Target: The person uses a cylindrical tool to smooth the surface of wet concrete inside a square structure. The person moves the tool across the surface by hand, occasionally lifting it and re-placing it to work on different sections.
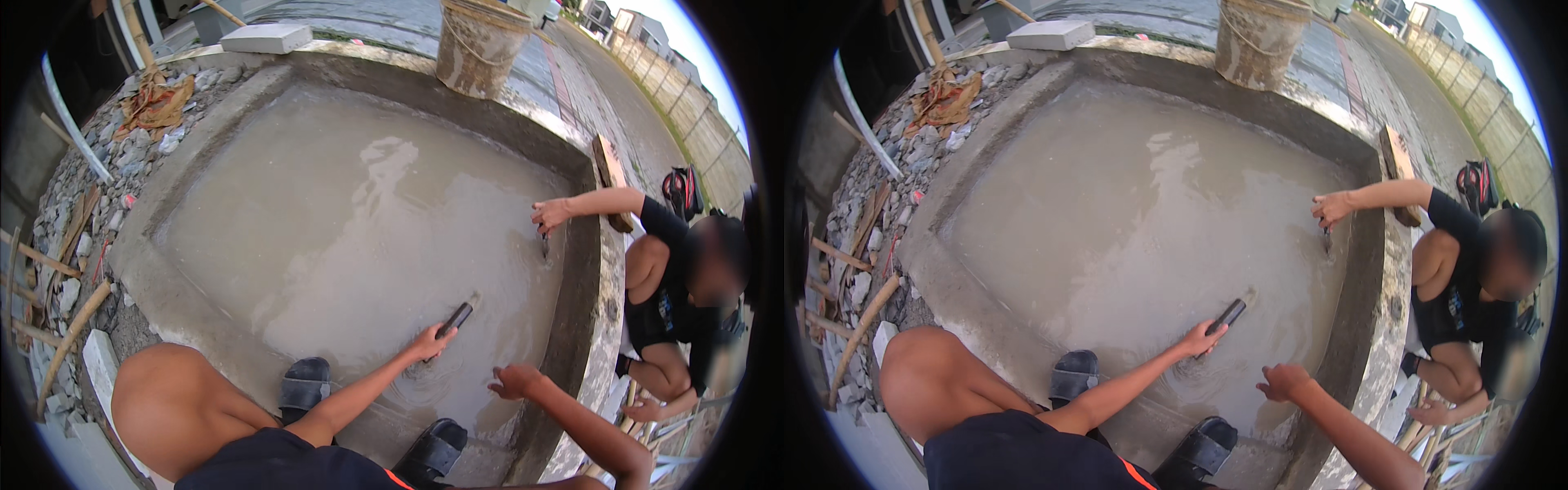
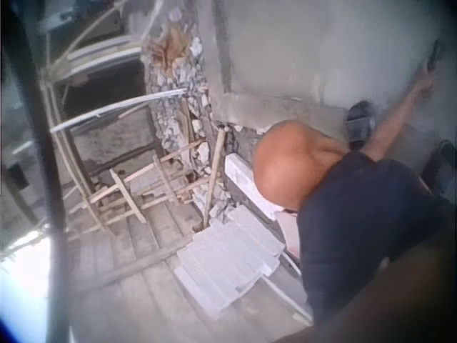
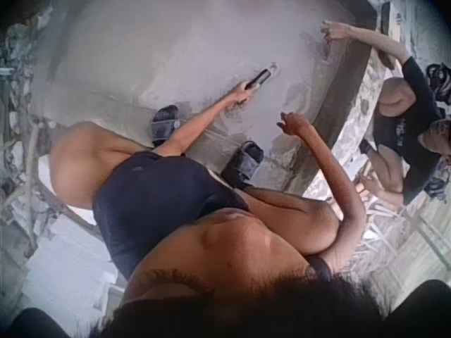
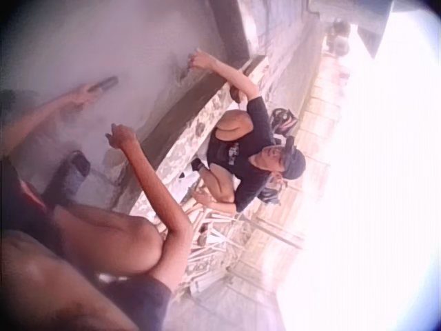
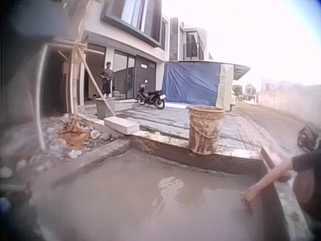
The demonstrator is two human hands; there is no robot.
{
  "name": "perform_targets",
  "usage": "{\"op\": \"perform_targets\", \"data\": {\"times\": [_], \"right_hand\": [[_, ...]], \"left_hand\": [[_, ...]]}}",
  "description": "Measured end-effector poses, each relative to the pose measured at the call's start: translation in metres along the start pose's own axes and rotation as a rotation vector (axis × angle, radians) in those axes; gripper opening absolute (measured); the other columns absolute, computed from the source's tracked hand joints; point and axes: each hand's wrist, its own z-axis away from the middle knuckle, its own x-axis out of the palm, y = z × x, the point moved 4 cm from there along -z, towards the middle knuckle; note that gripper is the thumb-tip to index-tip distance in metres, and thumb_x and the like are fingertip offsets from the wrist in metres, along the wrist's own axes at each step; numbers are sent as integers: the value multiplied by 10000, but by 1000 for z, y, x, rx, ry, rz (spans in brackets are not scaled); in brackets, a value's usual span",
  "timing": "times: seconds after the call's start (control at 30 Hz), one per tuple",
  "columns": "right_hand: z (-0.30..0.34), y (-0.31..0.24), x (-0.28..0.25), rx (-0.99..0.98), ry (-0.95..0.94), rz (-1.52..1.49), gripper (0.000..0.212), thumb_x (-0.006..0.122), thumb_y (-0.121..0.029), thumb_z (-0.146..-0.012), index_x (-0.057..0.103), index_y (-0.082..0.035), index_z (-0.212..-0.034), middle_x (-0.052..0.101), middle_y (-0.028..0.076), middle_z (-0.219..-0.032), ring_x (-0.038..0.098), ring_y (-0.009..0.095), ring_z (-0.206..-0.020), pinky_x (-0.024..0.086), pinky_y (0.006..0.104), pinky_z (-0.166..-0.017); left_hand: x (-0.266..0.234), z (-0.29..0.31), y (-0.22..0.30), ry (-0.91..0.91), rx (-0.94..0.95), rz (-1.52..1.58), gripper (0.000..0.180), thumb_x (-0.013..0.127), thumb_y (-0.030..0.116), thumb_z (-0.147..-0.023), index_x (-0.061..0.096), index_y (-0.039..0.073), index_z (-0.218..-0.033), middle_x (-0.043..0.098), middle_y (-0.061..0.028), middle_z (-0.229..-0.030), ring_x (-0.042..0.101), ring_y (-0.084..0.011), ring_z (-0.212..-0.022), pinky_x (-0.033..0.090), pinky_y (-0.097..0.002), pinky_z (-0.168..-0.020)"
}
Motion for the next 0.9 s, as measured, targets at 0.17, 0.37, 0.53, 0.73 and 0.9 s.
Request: {"op": "perform_targets", "data": {"times": [0.17,0.37,0.53,0.73,0.9], "right_hand": [[10,-6,-16,14,32,-9,438,507,-440,-890,566,-37,-1049,656,188,-909,642,368,-865,509,470,-748],[11,-7,-11,15,52,-18,426,513,-425,-889,578,-29,-1032,656,181,-901,645,359,-861,513,465,-739],[16,-6,-7,30,41,-19,425,513,-419,-890,583,-26,-1035,657,177,-899,648,355,-856,518,456,-730],[14,-5,-4,33,35,-17,407,516,-411,-890,588,-29,-1010,659,173,-896,650,347,-854,521,451,-722],[15,-4,-1,34,29,-16,422,542,-435,-871,583,-44,-1027,662,169,-909,652,334,-861,522,447,-725]], "left_hand": [[2,12,10,-96,-154,-42,348,672,348,-849,472,79,-755,475,17,-560,479,-71,-457,430,-249,-456],[4,14,0,-76,-237,-85,354,725,270,-798,474,75,-642,511,-10,-524,505,-106,-419,462,-281,-426],[7,18,-4,-37,-327,-6,386,731,324,-794,481,71,-645,533,-32,-534,530,-119,-430,478,-285,-429],[6,17,-6,49,-294,-50,463,694,456,-798,488,68,-651,545,-48,-549,562,-138,-452,501,-287,-448],[9,16,-2,51,-297,-25,534,612,565,-820,499,64,-673,541,-48,-563,560,-138,-467,504,-283,-460]]}}
